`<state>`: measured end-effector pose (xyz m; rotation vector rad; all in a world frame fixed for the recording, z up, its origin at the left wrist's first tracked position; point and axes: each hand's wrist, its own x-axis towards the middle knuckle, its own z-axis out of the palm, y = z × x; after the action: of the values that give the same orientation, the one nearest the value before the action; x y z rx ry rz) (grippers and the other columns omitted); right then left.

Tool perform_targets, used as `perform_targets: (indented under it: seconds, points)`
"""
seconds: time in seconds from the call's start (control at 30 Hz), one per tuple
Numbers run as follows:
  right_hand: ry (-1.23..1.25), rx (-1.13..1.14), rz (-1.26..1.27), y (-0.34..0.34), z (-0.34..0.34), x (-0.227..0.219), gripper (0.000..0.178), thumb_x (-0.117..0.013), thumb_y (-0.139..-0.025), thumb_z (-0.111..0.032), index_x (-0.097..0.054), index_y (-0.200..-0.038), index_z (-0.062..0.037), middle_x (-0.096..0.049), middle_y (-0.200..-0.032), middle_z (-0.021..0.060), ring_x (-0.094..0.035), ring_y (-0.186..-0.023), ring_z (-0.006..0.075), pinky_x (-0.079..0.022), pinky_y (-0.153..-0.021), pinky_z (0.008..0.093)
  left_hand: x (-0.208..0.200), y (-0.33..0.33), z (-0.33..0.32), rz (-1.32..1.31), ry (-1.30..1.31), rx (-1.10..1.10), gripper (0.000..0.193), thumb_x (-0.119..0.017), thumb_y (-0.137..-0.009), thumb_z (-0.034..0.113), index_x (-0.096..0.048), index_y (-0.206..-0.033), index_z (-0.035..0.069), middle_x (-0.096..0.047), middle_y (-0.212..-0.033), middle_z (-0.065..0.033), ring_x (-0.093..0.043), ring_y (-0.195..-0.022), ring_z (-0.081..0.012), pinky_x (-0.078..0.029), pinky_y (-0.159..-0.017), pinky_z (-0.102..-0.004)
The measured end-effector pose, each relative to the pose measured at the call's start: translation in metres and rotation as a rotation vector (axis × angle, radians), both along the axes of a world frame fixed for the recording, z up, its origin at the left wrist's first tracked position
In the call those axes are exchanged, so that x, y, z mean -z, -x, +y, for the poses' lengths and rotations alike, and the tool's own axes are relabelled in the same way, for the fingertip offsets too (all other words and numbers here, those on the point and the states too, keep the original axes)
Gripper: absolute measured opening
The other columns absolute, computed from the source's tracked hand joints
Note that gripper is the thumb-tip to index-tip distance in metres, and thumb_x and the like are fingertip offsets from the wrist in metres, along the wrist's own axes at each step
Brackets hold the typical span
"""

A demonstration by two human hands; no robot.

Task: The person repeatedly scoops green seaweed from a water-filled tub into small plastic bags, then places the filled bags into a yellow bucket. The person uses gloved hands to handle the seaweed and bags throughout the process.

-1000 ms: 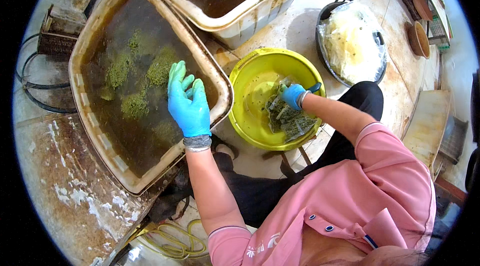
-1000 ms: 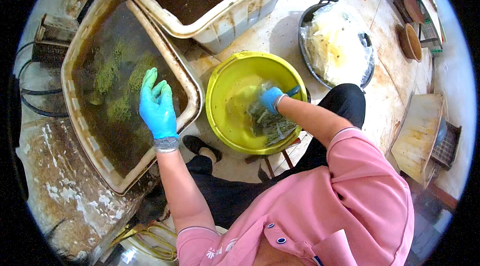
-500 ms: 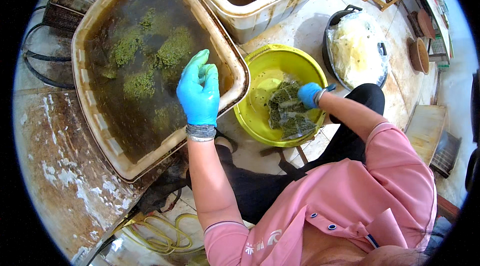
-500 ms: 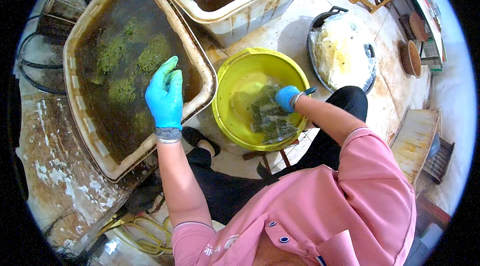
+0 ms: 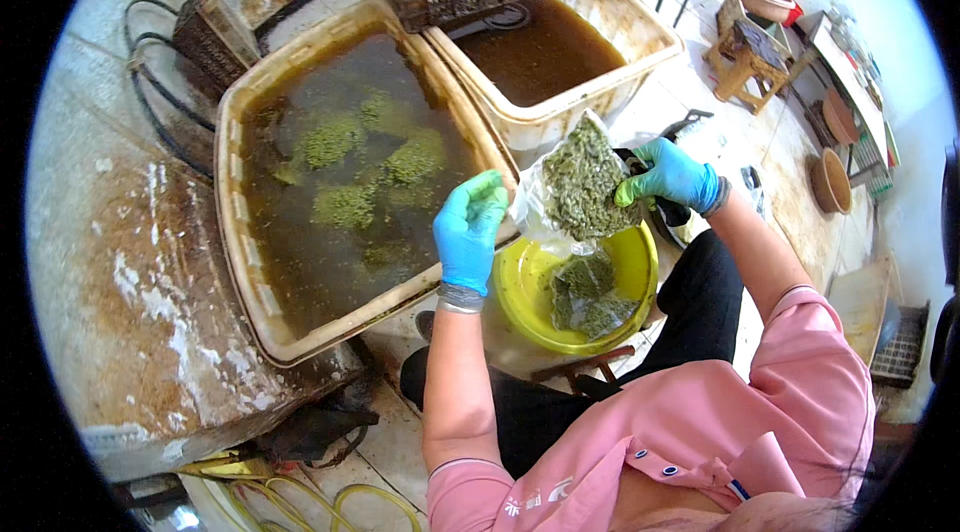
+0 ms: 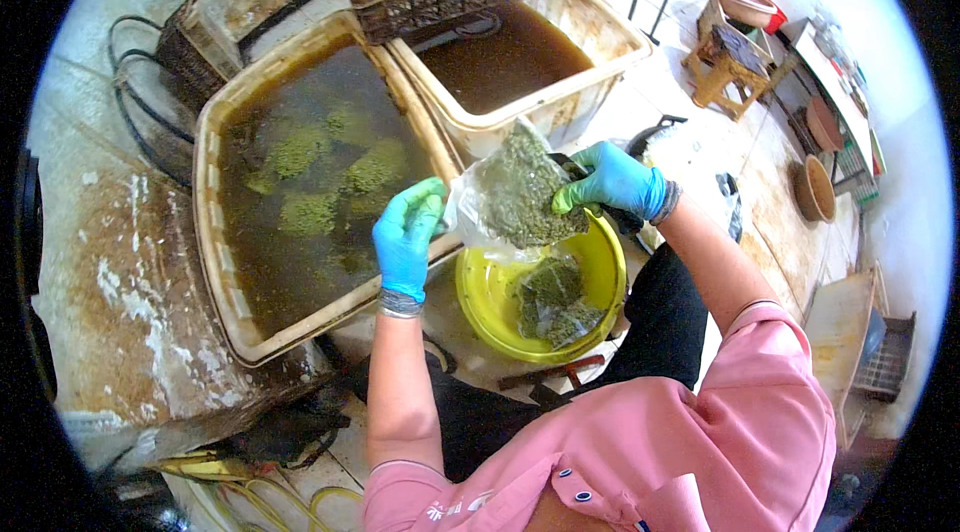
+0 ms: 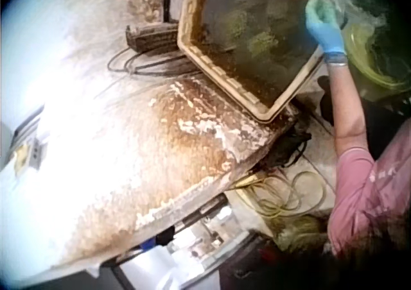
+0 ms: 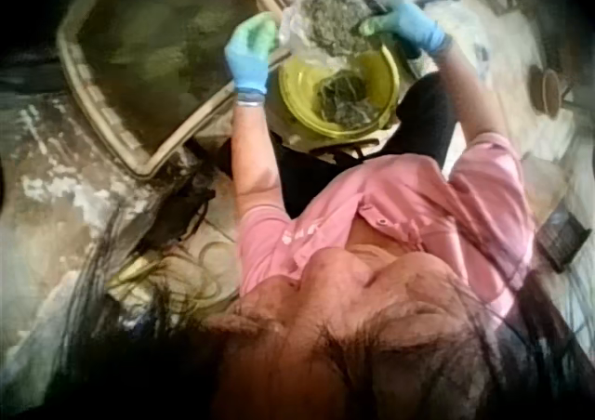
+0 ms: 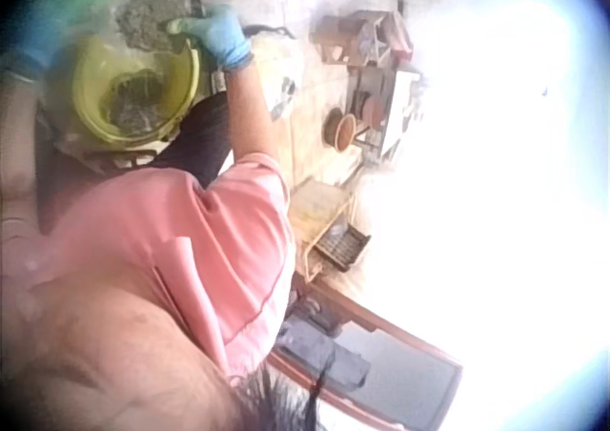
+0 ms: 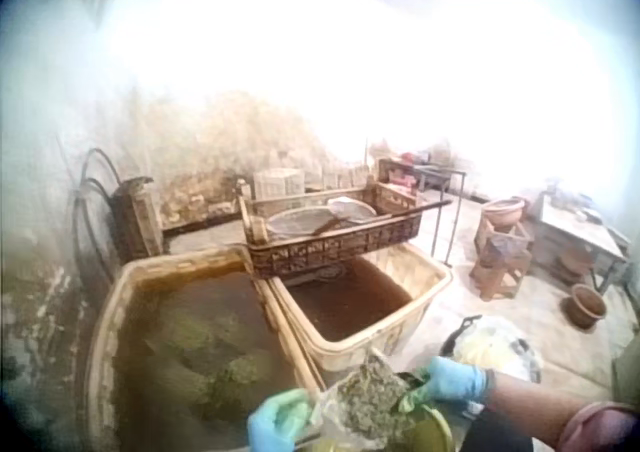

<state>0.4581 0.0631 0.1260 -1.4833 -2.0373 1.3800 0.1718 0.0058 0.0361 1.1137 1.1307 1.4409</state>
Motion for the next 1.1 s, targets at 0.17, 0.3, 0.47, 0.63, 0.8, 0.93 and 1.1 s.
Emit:
perform_targets:
  seconds: [0.17, 0.3, 0.47, 0.63, 0.8, 0.93, 1.1]
  points:
    - [-0.293, -0.399, -0.111, 0.079, 0.004, -0.029, 0.038, -0.08, -0.066, -0.026, -0.066, -0.089, 0.0011, -0.062, -0.074, 0.0173, -0.059, -0.066, 0.0253, -0.047, -0.064, 0.0353, -0.021, 0.028, -0.013, -0.177, -0.001, 0.409, 0.057, -0.076, -0.077, 0.011, -0.051, -0.126, -0.004, -0.061, -0.116, -0.0075, -0.058, -0.1, -0.0145, -0.046, -0.091, -0.0298]
    - [-0.517, -0.506, -0.352, 0.129, 0.021, -0.023, 0.032, -0.075, -0.069, -0.026, -0.067, -0.088, -0.0023, -0.064, -0.08, 0.0196, -0.063, -0.072, 0.0324, -0.049, -0.066, 0.0402, -0.019, 0.035, -0.018, -0.209, 0.14, 0.205, 0.035, -0.076, -0.075, 0.004, -0.064, -0.107, -0.004, -0.068, -0.099, -0.0062, -0.061, -0.085, -0.0114, -0.05, -0.081, -0.0294]
    - [-0.826, -0.344, -0.48, 0.18, 0.012, -0.03, 0.022, -0.064, -0.075, -0.028, -0.066, -0.078, -0.0063, -0.064, -0.08, 0.0183, -0.063, -0.074, 0.0365, -0.051, -0.068, 0.0451, -0.018, 0.061, -0.021, -0.07, 0.017, -0.127, 0.03, -0.075, -0.074, 0.002, -0.066, -0.102, -0.003, -0.069, -0.096, -0.0071, -0.062, -0.082, -0.0127, -0.051, -0.077, -0.0297]
    - [-0.709, -0.468, -0.593, 0.244, 0.009, -0.029, 0.026, -0.061, -0.072, -0.026, -0.07, -0.074, -0.0018, -0.065, -0.075, 0.0216, -0.065, -0.072, 0.0368, -0.053, -0.069, 0.0432, -0.018, 0.075, -0.028, 0.037, -0.017, -0.32, 0.028, -0.075, -0.074, 0.004, -0.066, -0.1, -0.004, -0.07, -0.094, -0.0081, -0.064, -0.081, -0.0128, -0.052, -0.074, -0.029]
    - [-0.704, -0.555, -0.583, 0.267, 0.009, -0.043, 0.027, -0.061, -0.071, -0.027, -0.07, -0.076, -0.0019, -0.065, -0.076, 0.0214, -0.065, -0.073, 0.0375, -0.053, -0.07, 0.0433, -0.03, 0.088, -0.035, -0.129, -0.015, -0.358, 0.028, -0.071, -0.074, -0.002, -0.065, -0.101, -0.004, -0.069, -0.095, -0.0084, -0.062, -0.081, -0.0138, -0.051, -0.076, -0.03]
    - [-0.72, -0.608, -0.573, 0.277, 0.014, -0.046, 0.028, -0.061, -0.071, -0.028, -0.07, -0.075, -0.0022, -0.065, -0.074, 0.0217, -0.064, -0.073, 0.0382, -0.053, -0.069, 0.0441, -0.02, 0.092, -0.038, -0.047, -0.04, -0.43, 0.029, -0.07, -0.073, -0.004, -0.064, -0.101, -0.005, -0.068, -0.095, -0.0087, -0.062, -0.08, -0.0141, -0.051, -0.075, -0.0296]
    - [-0.771, -0.669, -0.545, 0.276, 0.018, -0.04, 0.026, -0.062, -0.07, -0.028, -0.07, -0.072, -0.003, -0.065, -0.073, 0.0213, -0.065, -0.07, 0.0375, -0.053, -0.066, 0.0437, -0.021, 0.096, -0.046, -0.176, -0.028, -0.504, 0.029, -0.071, -0.074, -0.003, -0.064, -0.103, -0.004, -0.068, -0.095, -0.0083, -0.062, -0.078, -0.0149, -0.051, -0.075, -0.0296]
